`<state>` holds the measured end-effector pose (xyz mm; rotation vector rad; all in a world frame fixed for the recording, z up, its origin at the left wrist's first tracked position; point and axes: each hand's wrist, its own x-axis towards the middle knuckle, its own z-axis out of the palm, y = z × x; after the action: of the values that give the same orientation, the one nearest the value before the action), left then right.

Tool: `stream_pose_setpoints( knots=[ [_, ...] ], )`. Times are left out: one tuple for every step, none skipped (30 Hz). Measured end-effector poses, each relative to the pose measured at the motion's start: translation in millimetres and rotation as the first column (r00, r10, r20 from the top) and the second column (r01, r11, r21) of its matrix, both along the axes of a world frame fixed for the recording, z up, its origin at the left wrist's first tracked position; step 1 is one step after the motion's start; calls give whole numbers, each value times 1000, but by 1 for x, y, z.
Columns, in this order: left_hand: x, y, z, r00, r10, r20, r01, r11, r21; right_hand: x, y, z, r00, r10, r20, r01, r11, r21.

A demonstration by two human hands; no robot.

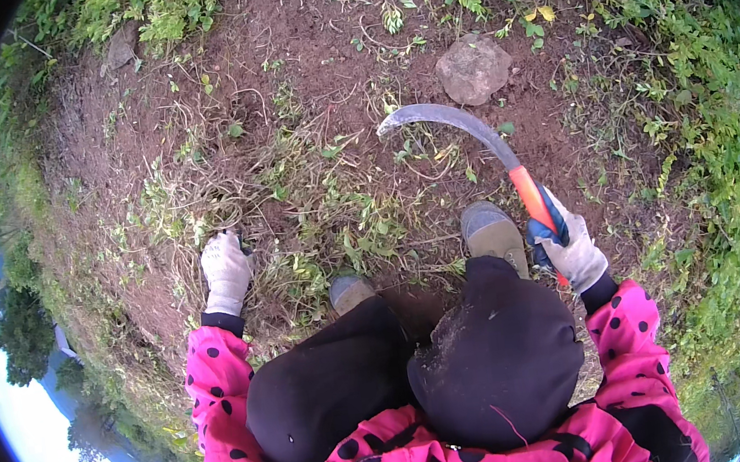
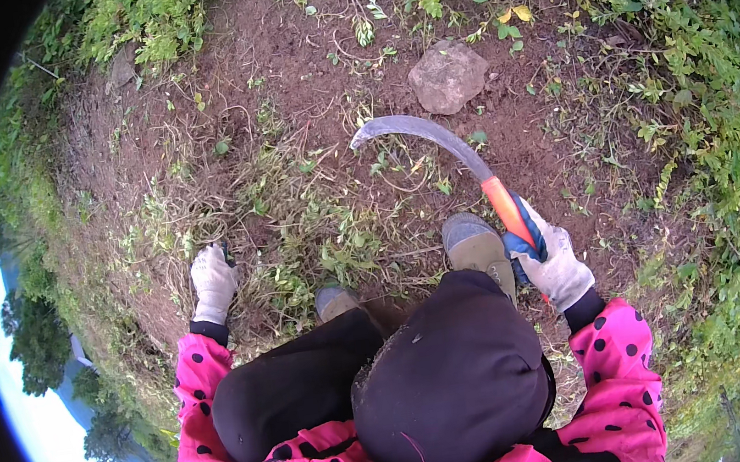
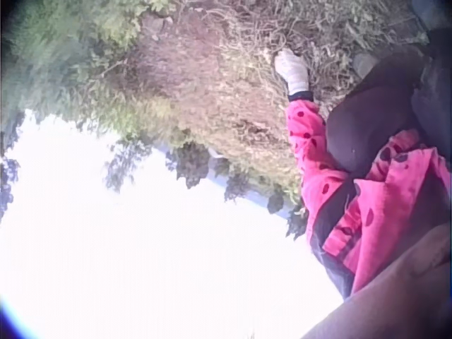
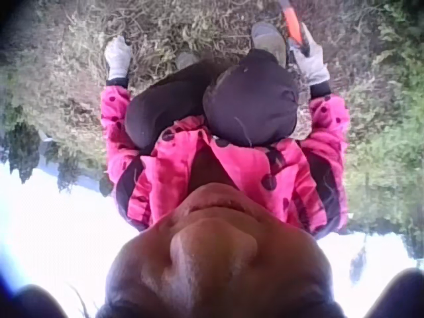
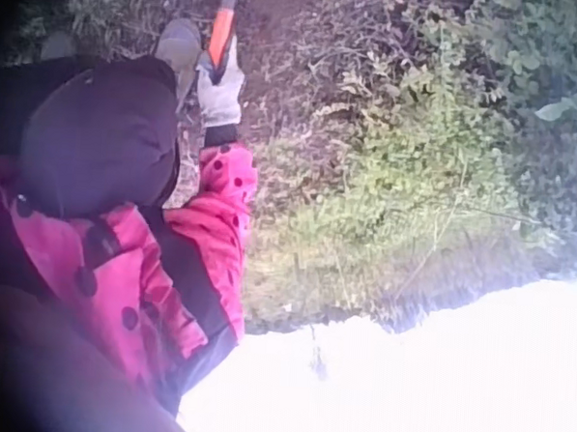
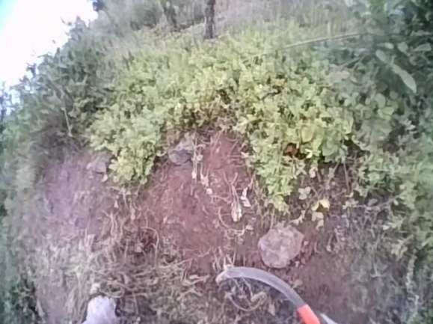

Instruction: The person uses a sickle to cut weeds and small branches on a patch of ground. They gather the cut vegetation by hand and move to adjacent areas to continue clearing.

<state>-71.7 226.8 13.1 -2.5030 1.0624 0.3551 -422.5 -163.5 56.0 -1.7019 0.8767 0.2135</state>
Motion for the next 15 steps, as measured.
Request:
stream_pose_setpoints(
  knots=[
    [3,6,8,999,33,10,-33,999,13,20,-3,-2,994,62,95,-57,997,-54],
    [1,-6,16,996,82,-33,-81,996,46,37,-4,-1,984,101,150,-82,988,-132],
    [-2,-16,28,996,74,-59,-71,997,43,52,-1,-11,988,65,143,-47,991,-122],
    [-4,-33,35,994,54,-99,-52,998,23,62,-1,-21,985,65,157,-36,983,-182],
    [-10,-46,47,990,-28,-139,18,997,-72,75,1,-36,981,70,180,-28,973,-230],
    [-24,-78,65,991,-40,-129,39,999,-17,85,5,-48,969,125,215,-48,943,-329],
    [-33,-100,76,977,-76,-199,76,997,-5,97,10,-49,987,41,156,-21,992,-126],
    [-41,-125,94,972,-65,-225,75,997,36,111,16,-49,995,-47,86,40,996,77],
    [-45,-138,101,971,-135,-200,102,981,-167,121,22,-46,988,-111,107,90,979,183],
    [-49,-160,103,968,-188,-166,125,936,-330,125,22,-44,977,-181,112,145,952,271],
    [-49,-181,99,960,-227,-163,119,862,-494,127,21,-41,977,-189,98,159,954,253],
    [-46,-198,90,957,-260,-130,153,831,-535,122,22,-44,967,-223,127,187,951,245],
    [-39,-210,76,962,-259,-84,176,826,-535,118,24,-48,954,-252,163,208,947,245],
    [-31,-221,56,963,-266,-47,198,812,-549,110,23,-47,939,-286,190,241,943,229],
    [-21,-227,43,972,-235,25,218,852,-475,106,23,-41,932,-326,157,281,926,252]
  ],
)
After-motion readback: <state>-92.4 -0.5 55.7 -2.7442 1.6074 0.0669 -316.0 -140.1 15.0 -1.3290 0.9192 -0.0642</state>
